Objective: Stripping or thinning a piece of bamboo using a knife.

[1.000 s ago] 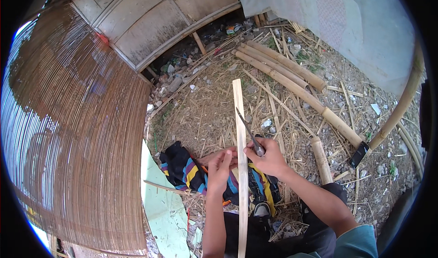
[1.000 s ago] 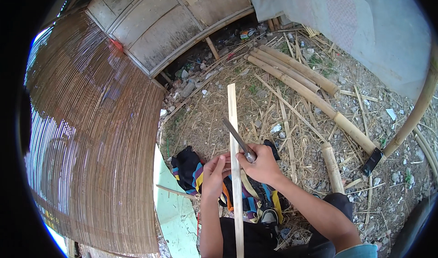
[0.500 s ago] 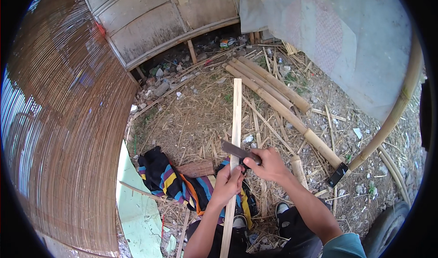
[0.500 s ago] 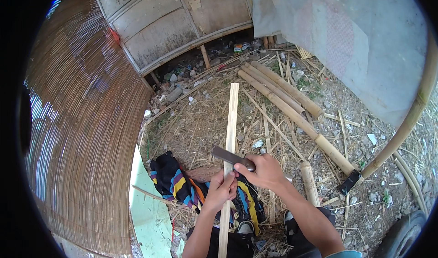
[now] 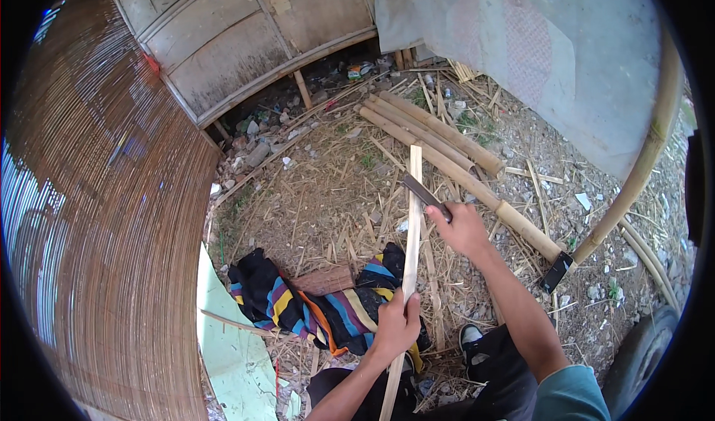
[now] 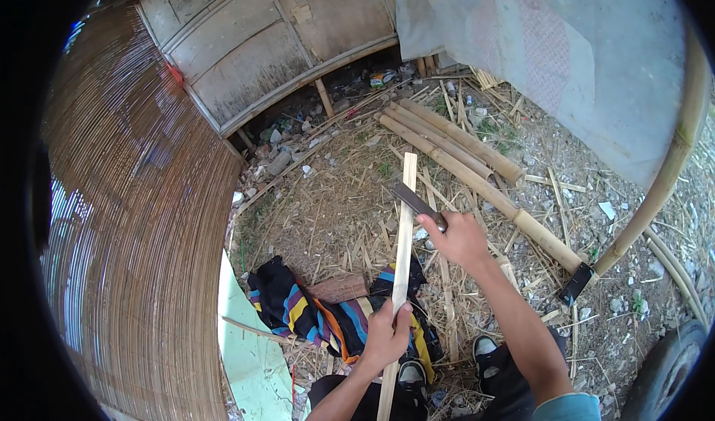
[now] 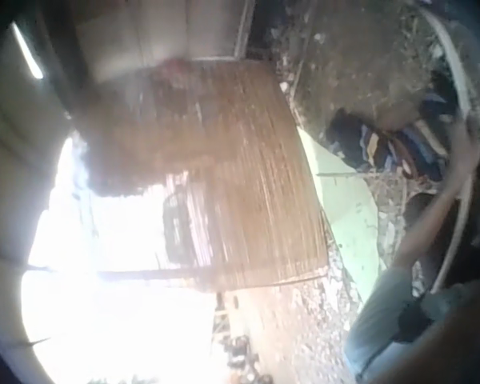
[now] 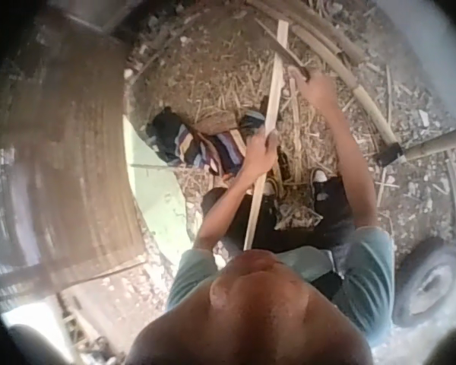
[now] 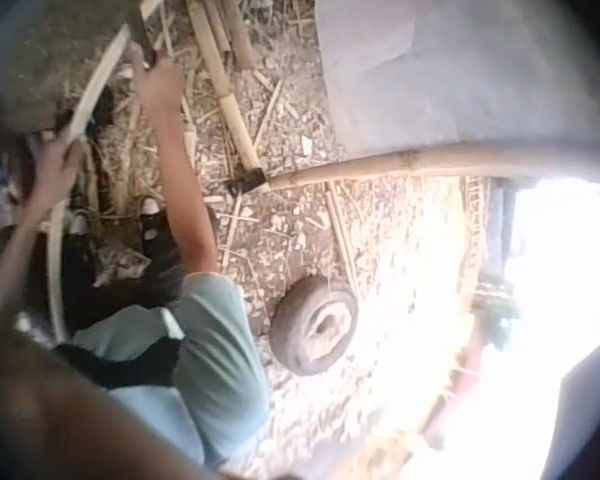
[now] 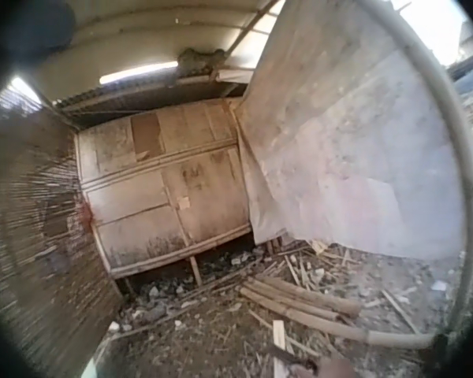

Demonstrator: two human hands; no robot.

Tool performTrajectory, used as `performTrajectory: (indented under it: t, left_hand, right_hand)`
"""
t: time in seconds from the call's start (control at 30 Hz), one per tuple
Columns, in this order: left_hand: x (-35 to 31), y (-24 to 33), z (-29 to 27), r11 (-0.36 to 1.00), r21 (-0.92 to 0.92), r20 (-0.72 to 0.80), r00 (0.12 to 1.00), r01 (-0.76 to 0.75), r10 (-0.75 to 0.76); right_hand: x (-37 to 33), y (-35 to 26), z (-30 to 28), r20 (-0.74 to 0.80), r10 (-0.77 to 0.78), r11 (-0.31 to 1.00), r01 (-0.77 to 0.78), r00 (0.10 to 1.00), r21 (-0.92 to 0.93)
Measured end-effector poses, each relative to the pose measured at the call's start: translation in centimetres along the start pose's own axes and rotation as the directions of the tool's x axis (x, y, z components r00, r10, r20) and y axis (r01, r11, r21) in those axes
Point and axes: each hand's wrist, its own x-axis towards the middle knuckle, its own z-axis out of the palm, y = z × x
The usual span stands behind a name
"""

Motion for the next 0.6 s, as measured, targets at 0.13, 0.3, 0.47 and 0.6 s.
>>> performTrajectory:
  t: [0.13, 0.3, 0.47, 0.6]
  left_hand:
    - [-0.2, -0.8, -1.2, 0.866, -0.356, 0.175, 0.936, 0.35, -0.306]
    - [1.0, -0.9, -3.5, 0.75, -0.495, 0.281, 0.897, 0.439, -0.34]
    - [1.8, -1.8, -4.1, 0.622, -0.659, 0.204, 0.897, 0.422, -0.393]
    - [2.3, -1.8, -4.1, 0.588, -0.716, 0.112, 0.894, 0.376, -0.435]
  right_hand:
    - [-2.0, -0.8, -0.8, 0.11, 0.02, 0.999, -0.017, 0.994, -0.027]
    - [-2.9, -2.2, 0.2, 0.228, -0.028, 0.997, 0.01, 0.973, 0.079]
    - [-3.7, -3.6, 1.5, 0.227, -0.118, 0.971, 0.065, 0.967, 0.229]
    - [-4.2, -4.7, 1.9, 0.208, -0.252, 0.946, 0.196, 0.945, 0.258]
